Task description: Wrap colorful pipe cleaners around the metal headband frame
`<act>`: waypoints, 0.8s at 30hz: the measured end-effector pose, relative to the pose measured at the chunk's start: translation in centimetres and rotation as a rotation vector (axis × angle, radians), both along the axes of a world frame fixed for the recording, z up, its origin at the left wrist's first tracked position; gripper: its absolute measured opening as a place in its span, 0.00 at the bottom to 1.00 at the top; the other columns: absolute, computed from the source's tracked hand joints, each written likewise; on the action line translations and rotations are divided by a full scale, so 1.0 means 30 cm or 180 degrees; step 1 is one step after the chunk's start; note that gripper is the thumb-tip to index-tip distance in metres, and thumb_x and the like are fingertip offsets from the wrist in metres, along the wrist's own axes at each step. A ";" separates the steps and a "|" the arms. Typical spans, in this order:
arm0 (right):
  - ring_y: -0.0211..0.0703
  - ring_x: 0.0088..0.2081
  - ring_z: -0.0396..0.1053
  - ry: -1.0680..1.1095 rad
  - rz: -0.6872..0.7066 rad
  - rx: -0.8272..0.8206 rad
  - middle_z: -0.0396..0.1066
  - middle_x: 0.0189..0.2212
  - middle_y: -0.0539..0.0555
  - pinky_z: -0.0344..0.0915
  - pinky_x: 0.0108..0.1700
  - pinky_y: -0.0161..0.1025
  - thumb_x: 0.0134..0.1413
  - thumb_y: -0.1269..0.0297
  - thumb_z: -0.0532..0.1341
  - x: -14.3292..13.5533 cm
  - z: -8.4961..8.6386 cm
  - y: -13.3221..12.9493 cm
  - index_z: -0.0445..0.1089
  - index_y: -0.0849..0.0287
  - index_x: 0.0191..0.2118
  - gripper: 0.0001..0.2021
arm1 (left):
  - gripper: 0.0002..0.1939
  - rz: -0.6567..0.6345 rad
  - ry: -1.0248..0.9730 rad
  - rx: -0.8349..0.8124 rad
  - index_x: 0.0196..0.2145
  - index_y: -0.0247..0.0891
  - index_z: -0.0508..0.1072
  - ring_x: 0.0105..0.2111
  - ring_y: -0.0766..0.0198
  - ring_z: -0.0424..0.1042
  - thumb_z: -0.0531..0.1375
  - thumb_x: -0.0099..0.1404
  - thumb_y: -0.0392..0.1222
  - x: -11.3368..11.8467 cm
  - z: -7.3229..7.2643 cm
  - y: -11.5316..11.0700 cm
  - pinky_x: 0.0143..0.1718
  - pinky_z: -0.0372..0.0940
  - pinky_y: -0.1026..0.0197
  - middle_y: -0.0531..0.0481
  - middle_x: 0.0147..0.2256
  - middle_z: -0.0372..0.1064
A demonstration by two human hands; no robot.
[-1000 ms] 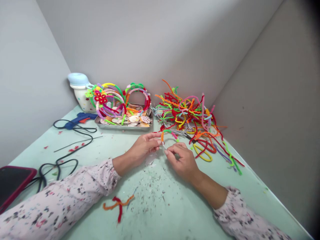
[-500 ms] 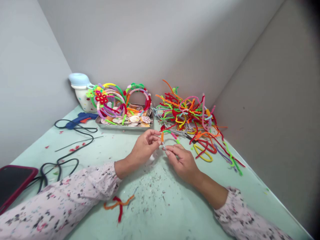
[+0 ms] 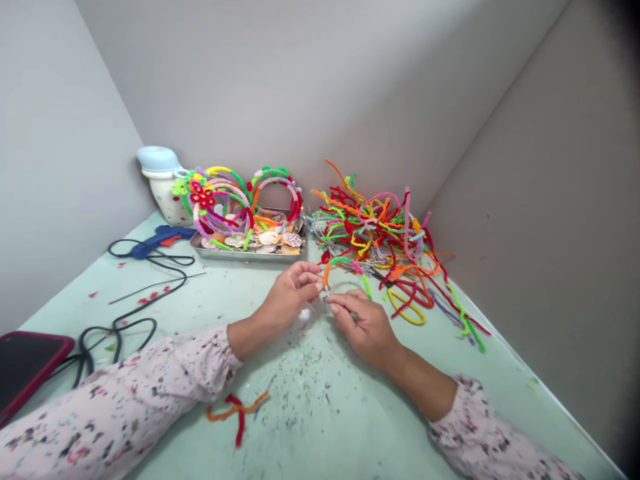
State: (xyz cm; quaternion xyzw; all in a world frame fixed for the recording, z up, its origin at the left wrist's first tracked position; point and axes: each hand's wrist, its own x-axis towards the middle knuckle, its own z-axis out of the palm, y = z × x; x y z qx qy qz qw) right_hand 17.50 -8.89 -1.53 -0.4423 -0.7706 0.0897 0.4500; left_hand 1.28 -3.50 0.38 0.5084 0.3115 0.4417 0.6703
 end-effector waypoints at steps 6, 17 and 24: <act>0.44 0.36 0.68 -0.0042 -0.0461 0.0134 0.75 0.33 0.54 0.66 0.41 0.42 0.58 0.68 0.55 -0.003 0.001 0.001 0.71 0.57 0.40 0.08 | 0.14 0.0093 0.0251 -0.0016 0.37 0.36 0.67 0.20 0.73 0.60 0.64 0.54 0.41 0.012 0.006 -0.003 0.23 0.55 0.67 0.57 0.24 0.65; 0.43 0.34 0.68 -0.0312 -0.0395 0.0185 0.74 0.31 0.54 0.65 0.39 0.41 0.58 0.69 0.55 -0.009 0.005 0.000 0.70 0.58 0.39 0.07 | 0.09 0.0054 0.0668 0.0049 0.28 0.34 0.72 0.19 0.71 0.57 0.62 0.56 0.44 0.007 0.009 -0.005 0.22 0.51 0.66 0.56 0.19 0.60; 0.44 0.35 0.67 -0.0310 -0.0284 0.0049 0.75 0.33 0.53 0.64 0.40 0.42 0.58 0.69 0.55 -0.013 0.005 -0.004 0.70 0.57 0.39 0.08 | 0.08 -0.0067 0.0556 0.0054 0.27 0.33 0.72 0.20 0.71 0.56 0.62 0.56 0.42 0.004 -0.003 0.002 0.22 0.51 0.66 0.55 0.19 0.59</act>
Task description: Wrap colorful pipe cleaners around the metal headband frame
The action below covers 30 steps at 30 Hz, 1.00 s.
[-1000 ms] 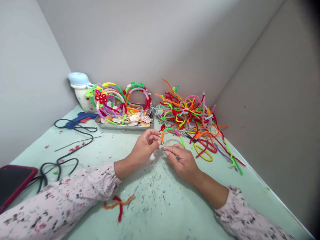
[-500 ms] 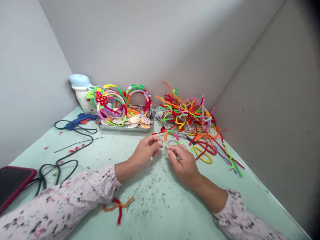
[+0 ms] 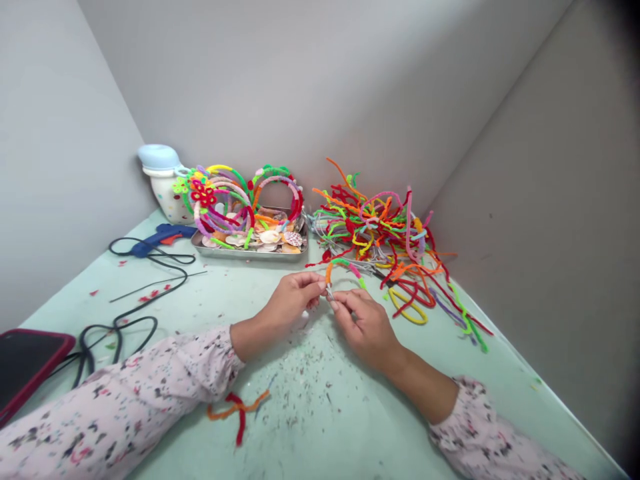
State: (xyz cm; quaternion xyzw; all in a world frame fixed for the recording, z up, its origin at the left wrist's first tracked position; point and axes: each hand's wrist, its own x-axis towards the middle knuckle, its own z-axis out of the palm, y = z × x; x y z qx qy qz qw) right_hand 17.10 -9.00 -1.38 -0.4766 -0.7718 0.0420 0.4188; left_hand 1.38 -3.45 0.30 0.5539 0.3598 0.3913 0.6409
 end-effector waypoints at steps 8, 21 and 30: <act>0.44 0.35 0.67 0.0109 0.0036 -0.0135 0.74 0.30 0.53 0.65 0.38 0.41 0.59 0.68 0.55 -0.002 -0.003 -0.004 0.72 0.57 0.39 0.09 | 0.07 -0.0101 -0.0387 -0.0352 0.28 0.33 0.71 0.20 0.72 0.56 0.63 0.53 0.40 0.004 -0.017 0.002 0.24 0.50 0.66 0.55 0.21 0.60; 0.44 0.34 0.68 -0.0122 -0.0232 0.0105 0.74 0.30 0.53 0.64 0.38 0.41 0.58 0.68 0.55 0.001 -0.009 0.004 0.70 0.57 0.36 0.07 | 0.08 0.0039 0.0038 -0.0152 0.29 0.34 0.72 0.20 0.71 0.58 0.62 0.54 0.43 0.009 -0.001 -0.002 0.23 0.51 0.66 0.55 0.19 0.61; 0.41 0.26 0.64 -0.0515 -0.0230 0.0199 0.69 0.21 0.49 0.62 0.40 0.41 0.58 0.69 0.55 0.001 -0.011 0.008 0.69 0.57 0.34 0.06 | 0.09 0.0483 0.0512 0.0112 0.25 0.36 0.71 0.18 0.70 0.57 0.61 0.55 0.45 0.005 0.000 -0.002 0.22 0.52 0.66 0.56 0.17 0.61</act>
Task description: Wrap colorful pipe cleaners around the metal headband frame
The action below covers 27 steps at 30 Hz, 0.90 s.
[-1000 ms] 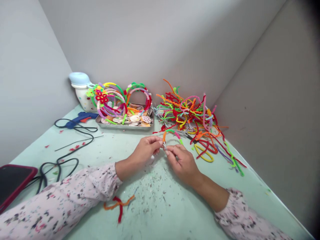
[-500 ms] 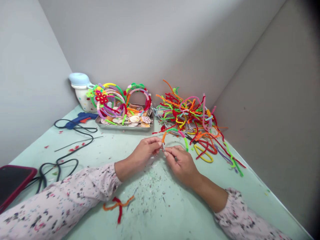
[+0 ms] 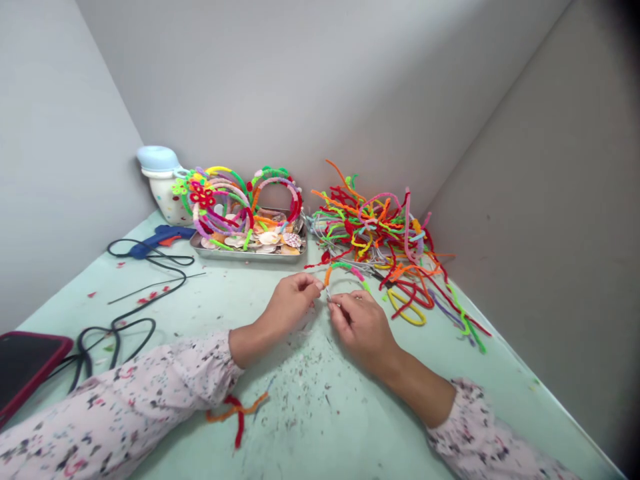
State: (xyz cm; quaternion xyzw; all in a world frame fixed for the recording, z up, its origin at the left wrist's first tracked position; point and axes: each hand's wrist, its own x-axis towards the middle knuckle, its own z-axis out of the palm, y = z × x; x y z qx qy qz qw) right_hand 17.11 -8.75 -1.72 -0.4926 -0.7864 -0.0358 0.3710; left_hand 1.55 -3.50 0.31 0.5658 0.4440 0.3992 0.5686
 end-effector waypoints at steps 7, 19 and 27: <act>0.39 0.26 0.65 -0.0322 0.0103 -0.0062 0.72 0.24 0.51 0.60 0.44 0.42 0.59 0.70 0.54 0.000 -0.013 0.003 0.69 0.58 0.33 0.08 | 0.09 -0.0032 0.0249 -0.0068 0.23 0.35 0.71 0.17 0.70 0.56 0.61 0.55 0.43 0.000 -0.007 0.001 0.19 0.50 0.66 0.55 0.16 0.61; 0.37 0.25 0.63 -0.0605 0.0312 -0.0008 0.69 0.22 0.51 0.59 0.43 0.39 0.60 0.71 0.52 -0.003 -0.011 0.000 0.67 0.60 0.30 0.10 | 0.14 -0.0376 -0.0065 -0.0677 0.20 0.34 0.64 0.14 0.75 0.51 0.62 0.55 0.44 -0.009 -0.006 0.000 0.16 0.42 0.67 0.56 0.15 0.55; 0.36 0.24 0.62 -0.0674 0.0253 0.0025 0.67 0.20 0.49 0.60 0.43 0.39 0.60 0.71 0.52 0.000 -0.014 0.004 0.66 0.60 0.27 0.11 | 0.13 -0.0417 0.0030 -0.0642 0.22 0.36 0.63 0.13 0.73 0.53 0.60 0.57 0.46 -0.003 -0.016 0.002 0.14 0.44 0.67 0.57 0.16 0.57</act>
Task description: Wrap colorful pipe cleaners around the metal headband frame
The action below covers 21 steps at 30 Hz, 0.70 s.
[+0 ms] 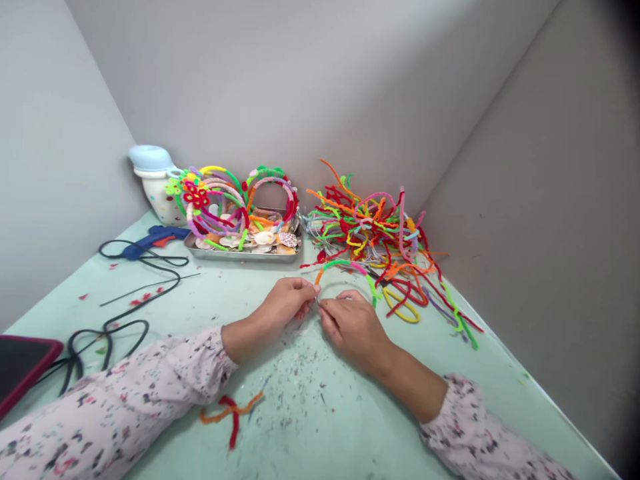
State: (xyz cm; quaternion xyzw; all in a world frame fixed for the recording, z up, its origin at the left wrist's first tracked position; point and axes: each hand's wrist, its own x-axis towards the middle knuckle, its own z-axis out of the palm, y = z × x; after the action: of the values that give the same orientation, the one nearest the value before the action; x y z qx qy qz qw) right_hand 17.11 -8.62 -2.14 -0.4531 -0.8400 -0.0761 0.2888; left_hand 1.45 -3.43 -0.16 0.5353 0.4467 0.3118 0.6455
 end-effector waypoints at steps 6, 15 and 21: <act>0.39 0.29 0.66 0.0472 -0.0006 0.0073 0.71 0.25 0.50 0.59 0.48 0.43 0.59 0.68 0.55 0.016 0.023 -0.003 0.70 0.58 0.36 0.07 | 0.13 0.0079 0.0103 0.0092 0.21 0.35 0.63 0.14 0.74 0.54 0.60 0.56 0.45 -0.002 -0.002 0.016 0.16 0.48 0.67 0.56 0.16 0.57; 0.45 0.33 0.66 0.2677 -0.1911 -0.0575 0.69 0.36 0.57 0.64 0.37 0.42 0.55 0.54 0.55 0.176 0.014 0.097 0.66 0.61 0.47 0.18 | 0.11 0.0254 0.0151 -0.0028 0.22 0.35 0.64 0.15 0.72 0.56 0.59 0.55 0.44 -0.006 -0.006 0.031 0.16 0.50 0.67 0.56 0.17 0.58; 0.44 0.30 0.67 0.2243 -0.1674 -0.1213 0.71 0.30 0.52 0.62 0.36 0.41 0.51 0.56 0.58 0.173 -0.026 0.105 0.70 0.57 0.43 0.16 | 0.10 0.0344 0.0080 -0.0042 0.21 0.35 0.64 0.16 0.72 0.57 0.59 0.55 0.42 -0.005 0.003 0.035 0.17 0.54 0.66 0.55 0.18 0.57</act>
State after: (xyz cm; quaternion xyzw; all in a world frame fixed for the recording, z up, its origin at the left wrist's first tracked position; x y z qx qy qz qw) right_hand 22.32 -5.46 -2.93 -0.6933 -0.5468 0.1671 0.4388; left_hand 1.29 -2.36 -0.09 0.5100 0.4851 0.3365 0.6256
